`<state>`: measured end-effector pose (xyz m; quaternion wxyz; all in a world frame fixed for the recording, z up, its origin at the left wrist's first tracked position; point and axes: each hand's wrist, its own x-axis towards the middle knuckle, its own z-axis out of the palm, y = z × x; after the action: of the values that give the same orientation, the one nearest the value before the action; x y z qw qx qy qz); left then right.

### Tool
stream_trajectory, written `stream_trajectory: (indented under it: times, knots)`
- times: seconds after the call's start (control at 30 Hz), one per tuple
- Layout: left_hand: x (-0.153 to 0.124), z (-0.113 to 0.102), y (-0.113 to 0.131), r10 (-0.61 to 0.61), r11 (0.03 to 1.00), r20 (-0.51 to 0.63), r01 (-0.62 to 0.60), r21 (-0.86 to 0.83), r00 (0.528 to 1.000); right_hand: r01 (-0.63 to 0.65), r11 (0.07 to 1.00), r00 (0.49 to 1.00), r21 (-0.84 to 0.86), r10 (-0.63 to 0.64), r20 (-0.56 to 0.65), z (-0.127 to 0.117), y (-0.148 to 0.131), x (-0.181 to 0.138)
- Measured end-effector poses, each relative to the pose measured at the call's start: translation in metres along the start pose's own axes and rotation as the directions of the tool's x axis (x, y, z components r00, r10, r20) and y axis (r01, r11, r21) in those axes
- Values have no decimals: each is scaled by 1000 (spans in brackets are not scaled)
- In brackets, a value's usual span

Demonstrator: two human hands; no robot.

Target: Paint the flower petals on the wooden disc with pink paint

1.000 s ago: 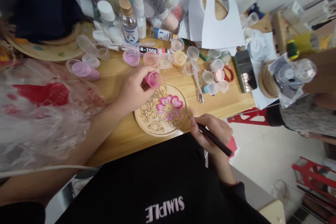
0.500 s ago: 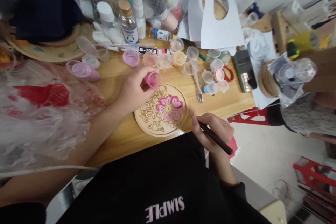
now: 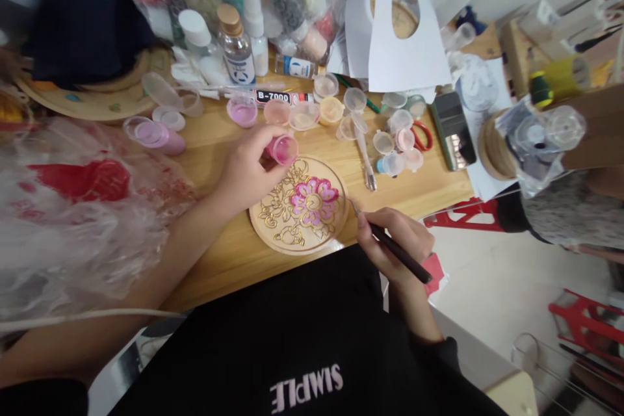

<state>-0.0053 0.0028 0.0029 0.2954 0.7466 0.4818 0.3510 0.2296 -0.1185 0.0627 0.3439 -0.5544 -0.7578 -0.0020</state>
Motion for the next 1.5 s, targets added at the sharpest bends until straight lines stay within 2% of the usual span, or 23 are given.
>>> stream_trajectory:
  times: [0.73, 1.17, 1.5]
  knots:
    - [-1, 2, -1, -5, 1000, -8, 5, -3, 1000, -15, 999, 1000, 31, 15, 5, 2, 1, 0]
    - [-1, 2, -1, 42, 999, -33, -43, -26, 999, 0, 999, 1000, 39, 0, -2, -1, -1, 0]
    - [-1, 1, 1, 9, 1000, -17, -10, -30, 1000, -24, 999, 1000, 28, 24, 6, 0, -2, -1]
